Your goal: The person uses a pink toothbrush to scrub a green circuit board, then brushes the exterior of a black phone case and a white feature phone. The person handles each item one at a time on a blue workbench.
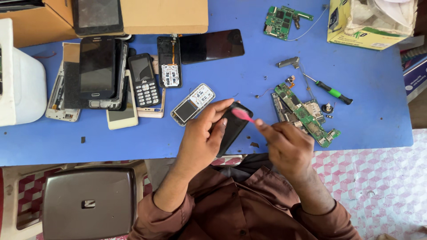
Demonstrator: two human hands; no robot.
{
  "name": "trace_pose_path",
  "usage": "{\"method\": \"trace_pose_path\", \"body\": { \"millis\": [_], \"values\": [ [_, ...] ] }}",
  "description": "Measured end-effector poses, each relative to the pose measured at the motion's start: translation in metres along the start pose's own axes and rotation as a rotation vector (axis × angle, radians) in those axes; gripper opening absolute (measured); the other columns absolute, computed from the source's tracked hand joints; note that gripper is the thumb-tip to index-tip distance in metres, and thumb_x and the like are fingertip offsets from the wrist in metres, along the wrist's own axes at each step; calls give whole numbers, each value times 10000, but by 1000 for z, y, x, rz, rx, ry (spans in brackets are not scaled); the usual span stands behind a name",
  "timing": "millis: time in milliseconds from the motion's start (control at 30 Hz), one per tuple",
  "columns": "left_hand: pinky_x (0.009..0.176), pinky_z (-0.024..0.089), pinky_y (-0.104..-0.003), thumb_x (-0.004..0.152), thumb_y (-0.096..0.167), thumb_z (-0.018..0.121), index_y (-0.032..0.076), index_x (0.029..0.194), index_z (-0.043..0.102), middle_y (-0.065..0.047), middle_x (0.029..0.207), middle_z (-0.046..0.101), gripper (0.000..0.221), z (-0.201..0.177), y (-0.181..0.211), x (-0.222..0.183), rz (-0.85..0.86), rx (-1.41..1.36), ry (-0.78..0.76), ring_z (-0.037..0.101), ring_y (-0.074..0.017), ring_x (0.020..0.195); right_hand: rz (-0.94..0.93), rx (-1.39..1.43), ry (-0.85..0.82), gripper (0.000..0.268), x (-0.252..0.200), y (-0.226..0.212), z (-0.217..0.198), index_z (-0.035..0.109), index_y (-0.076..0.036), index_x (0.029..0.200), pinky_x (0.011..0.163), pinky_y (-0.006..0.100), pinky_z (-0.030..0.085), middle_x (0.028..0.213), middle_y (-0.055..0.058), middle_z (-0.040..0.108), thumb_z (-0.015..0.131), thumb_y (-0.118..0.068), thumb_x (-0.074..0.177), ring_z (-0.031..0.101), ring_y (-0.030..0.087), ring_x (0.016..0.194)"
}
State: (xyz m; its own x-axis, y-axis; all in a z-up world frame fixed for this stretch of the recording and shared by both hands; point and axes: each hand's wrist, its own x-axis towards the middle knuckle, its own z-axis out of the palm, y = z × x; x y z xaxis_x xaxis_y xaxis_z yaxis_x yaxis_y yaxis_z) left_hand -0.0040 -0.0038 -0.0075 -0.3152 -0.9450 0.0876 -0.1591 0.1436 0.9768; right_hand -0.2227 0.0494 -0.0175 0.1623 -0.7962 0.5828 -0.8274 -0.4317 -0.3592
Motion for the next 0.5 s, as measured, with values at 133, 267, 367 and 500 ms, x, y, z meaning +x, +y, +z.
{"method": "trace_pose_path", "body": {
  "millis": [133, 267, 367, 500],
  "values": [
    [947, 604, -289, 1010, -42, 588, 21, 1365, 592, -174, 1245, 745, 360, 5, -2, -1, 85, 29, 23, 726, -252, 1214, 8, -115, -34, 350, 0, -5, 1, 788, -138, 1177, 512, 335, 446, 758, 59, 631, 739, 45, 882, 565, 164, 570],
    [879, 611, -299, 993, -27, 602, 33, 1341, 618, -159, 1199, 776, 354, 5, 1, -1, -15, 6, 15, 778, -230, 1116, -8, -16, -21, 358, 5, -4, 4, 758, -129, 1211, 554, 332, 466, 826, 75, 625, 737, 42, 897, 594, 178, 638],
    [899, 616, -298, 995, -39, 601, 17, 1340, 613, -176, 1207, 766, 350, 2, 0, -4, 27, -15, 12, 750, -234, 1160, 18, 59, -6, 401, 4, -7, 8, 751, -118, 1223, 563, 339, 462, 836, 72, 626, 680, 102, 896, 597, 182, 651],
    [824, 610, -261, 986, -28, 614, 11, 1313, 611, -151, 1147, 785, 329, -1, -1, -5, -16, -39, 89, 772, -193, 1102, 177, 34, -83, 392, 1, -16, -2, 767, -117, 1202, 513, 347, 434, 778, 65, 619, 692, 100, 884, 551, 176, 565]
  ]
}}
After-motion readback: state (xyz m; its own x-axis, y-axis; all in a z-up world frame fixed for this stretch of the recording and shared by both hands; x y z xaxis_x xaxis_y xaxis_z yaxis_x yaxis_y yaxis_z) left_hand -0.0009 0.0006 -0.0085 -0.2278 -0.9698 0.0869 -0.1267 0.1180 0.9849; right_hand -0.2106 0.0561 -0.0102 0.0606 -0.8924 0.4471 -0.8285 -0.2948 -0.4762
